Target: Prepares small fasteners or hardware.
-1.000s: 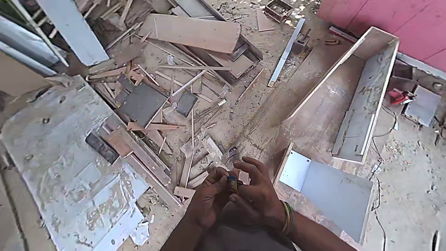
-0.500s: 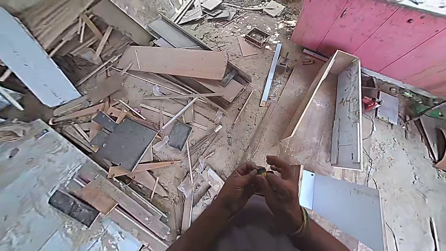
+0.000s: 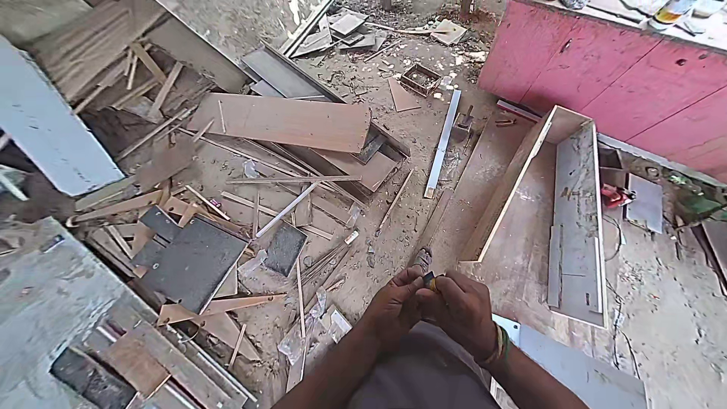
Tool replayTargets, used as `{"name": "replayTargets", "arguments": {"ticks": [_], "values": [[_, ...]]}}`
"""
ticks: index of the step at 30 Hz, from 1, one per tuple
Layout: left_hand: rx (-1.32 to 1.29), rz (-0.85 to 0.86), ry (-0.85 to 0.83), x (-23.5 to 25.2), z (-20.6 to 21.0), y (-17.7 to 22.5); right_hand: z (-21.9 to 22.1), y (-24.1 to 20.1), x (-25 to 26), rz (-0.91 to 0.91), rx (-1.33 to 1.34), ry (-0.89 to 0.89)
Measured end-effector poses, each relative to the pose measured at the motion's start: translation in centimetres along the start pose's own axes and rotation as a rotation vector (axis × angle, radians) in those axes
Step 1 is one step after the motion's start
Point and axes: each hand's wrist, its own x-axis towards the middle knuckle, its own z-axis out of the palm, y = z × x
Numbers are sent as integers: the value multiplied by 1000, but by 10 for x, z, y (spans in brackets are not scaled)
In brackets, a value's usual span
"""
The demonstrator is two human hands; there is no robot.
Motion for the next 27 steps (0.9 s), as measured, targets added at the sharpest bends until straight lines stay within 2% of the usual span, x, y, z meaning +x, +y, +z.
{"name": "replayTargets", "arguments": {"ticks": [5, 8, 11, 14, 19, 23, 27], "values": [[-7, 60, 73, 76, 38, 43, -1, 66, 68, -30, 73, -22], [-32, 103, 66, 129, 58, 60, -3, 109, 105, -47, 73, 17], [-47, 62, 6, 167, 70, 72, -1, 136, 125, -2, 34, 76], [-44, -17, -59, 203, 84, 84, -4, 156, 137, 77, -12, 162], [-12, -212, -28, 261, 105, 96, -2, 187, 148, 227, -71, 343], [76, -390, -121, 308, 100, 108, 8, 205, 152, 334, -165, 410], [195, -617, -217, 351, 83, 132, 37, 208, 158, 391, -325, 494]]}}
